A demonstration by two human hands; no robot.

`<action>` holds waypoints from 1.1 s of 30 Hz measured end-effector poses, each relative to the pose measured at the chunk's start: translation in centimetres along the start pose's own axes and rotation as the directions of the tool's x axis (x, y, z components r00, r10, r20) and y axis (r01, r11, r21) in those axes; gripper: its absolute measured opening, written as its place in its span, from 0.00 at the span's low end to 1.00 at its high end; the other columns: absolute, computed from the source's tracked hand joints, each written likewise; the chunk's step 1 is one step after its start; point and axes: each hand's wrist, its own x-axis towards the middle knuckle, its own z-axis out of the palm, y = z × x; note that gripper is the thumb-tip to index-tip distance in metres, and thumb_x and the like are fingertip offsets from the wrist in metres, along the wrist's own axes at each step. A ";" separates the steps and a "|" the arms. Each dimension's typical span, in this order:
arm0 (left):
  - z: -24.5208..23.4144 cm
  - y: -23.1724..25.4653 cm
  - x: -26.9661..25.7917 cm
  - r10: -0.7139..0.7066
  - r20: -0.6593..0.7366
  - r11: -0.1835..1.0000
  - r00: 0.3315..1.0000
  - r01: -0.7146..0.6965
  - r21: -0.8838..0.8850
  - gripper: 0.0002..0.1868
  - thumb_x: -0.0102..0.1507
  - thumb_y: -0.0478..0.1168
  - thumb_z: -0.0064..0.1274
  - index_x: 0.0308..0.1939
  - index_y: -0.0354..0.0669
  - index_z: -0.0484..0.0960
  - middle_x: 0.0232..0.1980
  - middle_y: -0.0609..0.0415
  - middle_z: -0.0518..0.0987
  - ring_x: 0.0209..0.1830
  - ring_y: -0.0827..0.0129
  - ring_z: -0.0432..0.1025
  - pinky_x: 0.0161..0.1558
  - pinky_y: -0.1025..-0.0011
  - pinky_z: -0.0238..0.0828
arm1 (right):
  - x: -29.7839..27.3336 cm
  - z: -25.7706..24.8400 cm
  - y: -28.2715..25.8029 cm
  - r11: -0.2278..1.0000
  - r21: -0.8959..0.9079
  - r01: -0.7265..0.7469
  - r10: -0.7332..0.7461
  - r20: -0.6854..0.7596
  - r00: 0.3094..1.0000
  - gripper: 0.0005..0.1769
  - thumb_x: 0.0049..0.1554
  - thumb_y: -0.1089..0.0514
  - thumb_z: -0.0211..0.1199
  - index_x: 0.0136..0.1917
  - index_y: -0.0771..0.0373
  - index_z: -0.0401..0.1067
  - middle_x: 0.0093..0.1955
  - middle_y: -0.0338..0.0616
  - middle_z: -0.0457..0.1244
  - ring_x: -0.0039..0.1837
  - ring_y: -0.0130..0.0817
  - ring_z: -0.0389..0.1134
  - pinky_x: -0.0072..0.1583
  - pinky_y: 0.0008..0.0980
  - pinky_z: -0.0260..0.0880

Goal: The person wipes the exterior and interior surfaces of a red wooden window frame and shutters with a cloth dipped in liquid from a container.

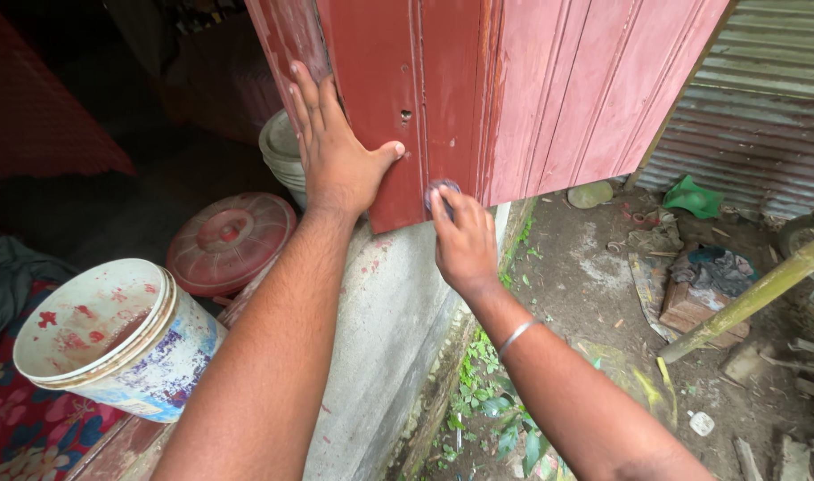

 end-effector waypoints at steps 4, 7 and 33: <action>0.0 0.1 0.0 -0.029 0.016 1.000 0.999 0.029 0.001 0.65 0.51 0.51 0.76 0.78 0.44 0.44 0.83 0.46 0.27 0.85 0.50 0.27 0.79 0.46 0.35 | 0.0 1.0 1.3 0.869 -0.066 -0.490 0.493 0.056 0.868 0.29 0.57 0.72 0.57 0.70 0.56 0.69 0.68 0.44 0.61 0.68 0.48 0.63 0.69 0.45 0.62; 0.4 0.1 0.2 -0.017 0.004 1.000 1.000 0.017 -0.008 0.64 0.52 0.51 0.76 0.78 0.43 0.44 0.84 0.44 0.27 0.85 0.49 0.28 0.79 0.46 0.35 | -0.3 1.6 1.7 0.874 0.014 -0.486 0.485 -0.090 0.870 0.34 0.52 0.73 0.59 0.73 0.64 0.65 0.70 0.54 0.57 0.69 0.56 0.58 0.69 0.48 0.59; 0.4 -0.4 0.3 0.025 -0.043 1.000 0.999 -0.025 -0.001 0.68 0.48 0.52 0.75 0.78 0.33 0.44 0.83 0.38 0.31 0.84 0.46 0.28 0.80 0.55 0.29 | 6.8 -5.0 4.6 0.893 0.285 -0.348 0.418 -0.239 0.877 0.26 0.56 0.71 0.52 0.67 0.65 0.71 0.66 0.53 0.62 0.69 0.47 0.65 0.71 0.39 0.65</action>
